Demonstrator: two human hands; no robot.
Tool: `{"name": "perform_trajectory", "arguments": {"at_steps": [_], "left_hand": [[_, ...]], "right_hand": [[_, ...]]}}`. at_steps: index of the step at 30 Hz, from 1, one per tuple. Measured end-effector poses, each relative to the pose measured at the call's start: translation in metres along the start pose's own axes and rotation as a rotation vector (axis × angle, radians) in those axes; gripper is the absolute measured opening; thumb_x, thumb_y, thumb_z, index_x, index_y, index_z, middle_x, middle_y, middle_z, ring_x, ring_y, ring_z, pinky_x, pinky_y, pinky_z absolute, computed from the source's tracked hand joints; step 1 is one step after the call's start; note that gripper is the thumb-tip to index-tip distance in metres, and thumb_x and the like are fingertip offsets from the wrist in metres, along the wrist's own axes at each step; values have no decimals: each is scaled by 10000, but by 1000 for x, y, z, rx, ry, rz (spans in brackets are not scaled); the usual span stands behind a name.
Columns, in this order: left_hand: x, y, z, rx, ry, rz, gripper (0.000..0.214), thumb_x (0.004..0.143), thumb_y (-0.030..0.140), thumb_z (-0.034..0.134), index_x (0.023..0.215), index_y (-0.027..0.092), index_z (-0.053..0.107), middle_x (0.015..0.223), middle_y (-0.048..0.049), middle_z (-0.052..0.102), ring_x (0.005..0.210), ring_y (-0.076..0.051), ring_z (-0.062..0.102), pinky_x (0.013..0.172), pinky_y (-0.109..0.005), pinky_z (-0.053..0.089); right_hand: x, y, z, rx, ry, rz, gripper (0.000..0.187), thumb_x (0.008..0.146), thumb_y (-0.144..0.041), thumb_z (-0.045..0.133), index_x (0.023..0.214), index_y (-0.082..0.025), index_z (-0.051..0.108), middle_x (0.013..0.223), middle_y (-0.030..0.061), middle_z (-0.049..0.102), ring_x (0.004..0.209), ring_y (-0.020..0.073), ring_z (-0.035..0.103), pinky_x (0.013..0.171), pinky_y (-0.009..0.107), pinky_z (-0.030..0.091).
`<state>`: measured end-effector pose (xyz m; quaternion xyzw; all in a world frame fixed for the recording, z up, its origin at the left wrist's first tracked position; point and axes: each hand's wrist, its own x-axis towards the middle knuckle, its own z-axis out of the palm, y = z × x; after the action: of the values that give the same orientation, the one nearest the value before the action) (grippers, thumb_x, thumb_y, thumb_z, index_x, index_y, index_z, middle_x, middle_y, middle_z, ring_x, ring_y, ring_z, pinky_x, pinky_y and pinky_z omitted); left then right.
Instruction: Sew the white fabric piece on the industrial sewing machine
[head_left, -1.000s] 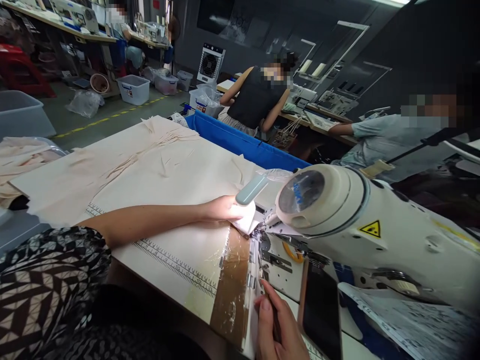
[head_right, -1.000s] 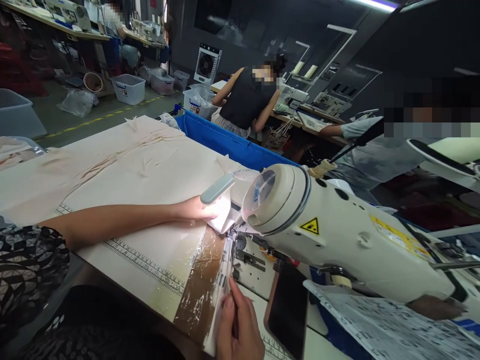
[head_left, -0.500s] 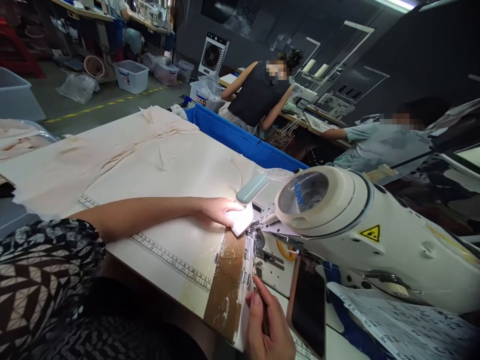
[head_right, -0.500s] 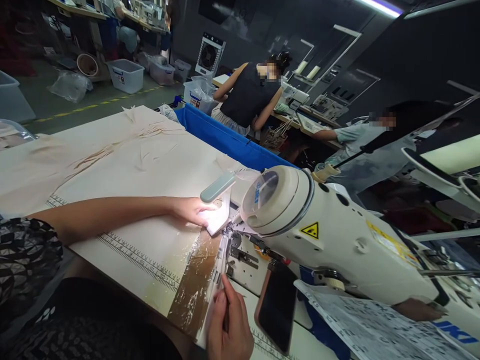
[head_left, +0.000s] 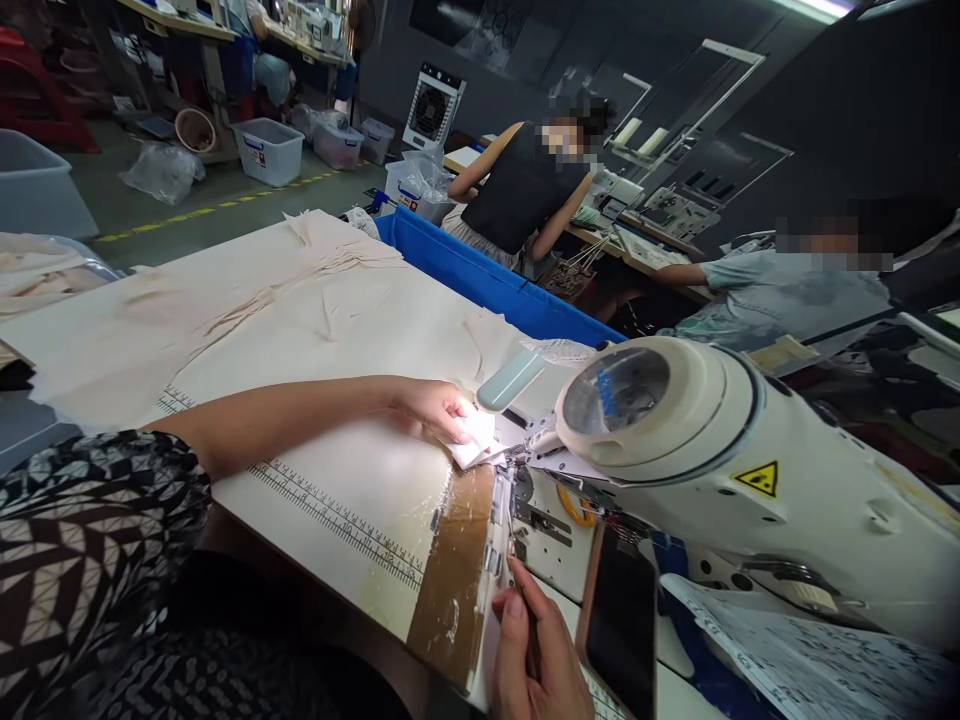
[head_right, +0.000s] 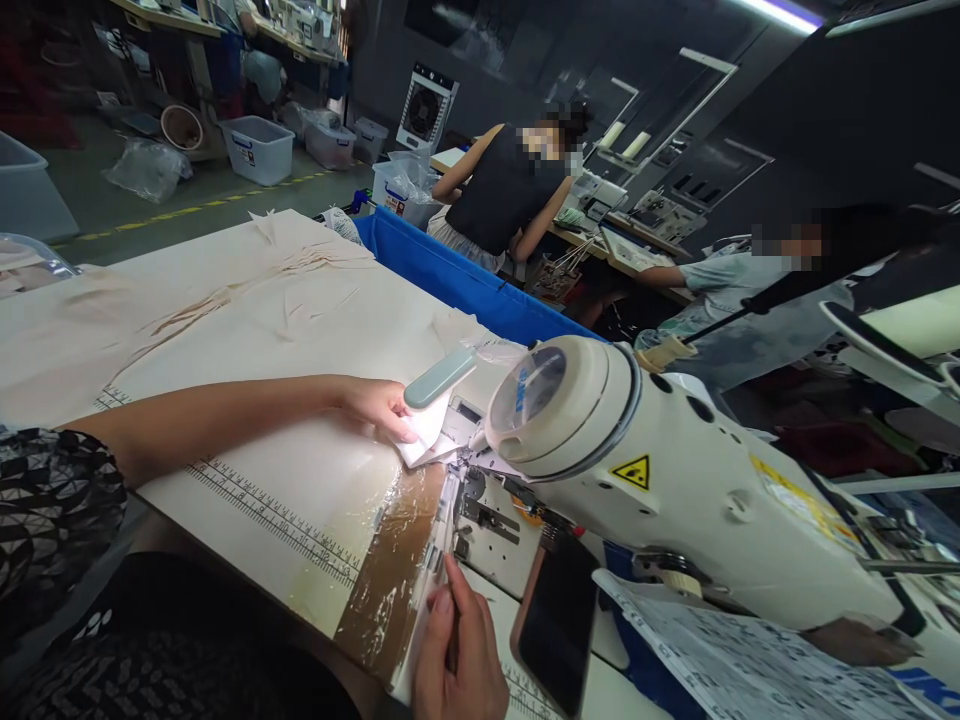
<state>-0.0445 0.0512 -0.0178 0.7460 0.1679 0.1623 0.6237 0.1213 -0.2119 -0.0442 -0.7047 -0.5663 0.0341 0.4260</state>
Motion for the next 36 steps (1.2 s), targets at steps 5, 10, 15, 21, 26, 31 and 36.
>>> {"name": "perform_trajectory", "arguments": {"at_steps": [5, 10, 15, 21, 26, 31, 36], "left_hand": [[-4, 15, -4, -81, -243, -75, 243, 755, 329, 686, 906, 149, 747, 884, -48, 725, 817, -179, 632, 699, -256, 494], [-4, 10, -1, -255, -146, -175, 376, 817, 379, 619, 1089, 122, 652, 749, -62, 694, 629, -162, 620, 536, -244, 442], [-5, 4, -7, -277, -259, -124, 593, 772, 287, 671, 1333, 177, 515, 782, -18, 688, 719, -194, 683, 619, -263, 507], [-10, 10, -10, -325, -430, -82, 969, 815, 273, 683, 1594, 214, 109, 829, 17, 707, 877, -238, 716, 858, -339, 547], [-12, 17, -10, -270, -452, -84, 930, 851, 266, 651, 1599, 190, 105, 783, 21, 705, 895, -230, 710, 873, -328, 541], [-13, 21, -10, -185, -402, -89, 648, 805, 330, 705, 1407, 163, 533, 805, -18, 729, 899, -245, 705, 871, -329, 555], [6, 12, -9, 31, -105, -193, 253, 742, 321, 725, 939, 164, 712, 797, -44, 709, 803, -239, 682, 781, -350, 572]], "right_hand": [[0, -2, 2, 22, 18, 19, 403, 1006, -490, 511, 1166, -190, 728, 857, 45, 725, 762, 179, 687, 668, 238, 497], [0, 1, 3, 1, 28, 22, 416, 1003, -506, 505, 1164, -195, 730, 832, 39, 722, 751, 188, 685, 684, 254, 499], [0, 1, 2, 12, 23, -1, 385, 1011, -470, 505, 1168, -195, 723, 840, 32, 716, 748, 176, 672, 697, 245, 491], [1, -1, 2, -11, 24, -21, 351, 1020, -424, 501, 1186, -200, 714, 862, 23, 712, 765, 165, 664, 703, 234, 471], [1, -2, 2, -5, 18, -57, 352, 1028, -404, 491, 1192, -178, 706, 908, 38, 716, 791, 165, 665, 736, 236, 475], [1, -3, 2, -11, 18, -38, 357, 1024, -413, 492, 1190, -180, 706, 861, 31, 709, 770, 166, 662, 713, 235, 475], [2, -4, 3, -28, 43, -18, 380, 1016, -451, 490, 1152, -183, 723, 833, 39, 710, 719, 172, 654, 674, 236, 485]]}}
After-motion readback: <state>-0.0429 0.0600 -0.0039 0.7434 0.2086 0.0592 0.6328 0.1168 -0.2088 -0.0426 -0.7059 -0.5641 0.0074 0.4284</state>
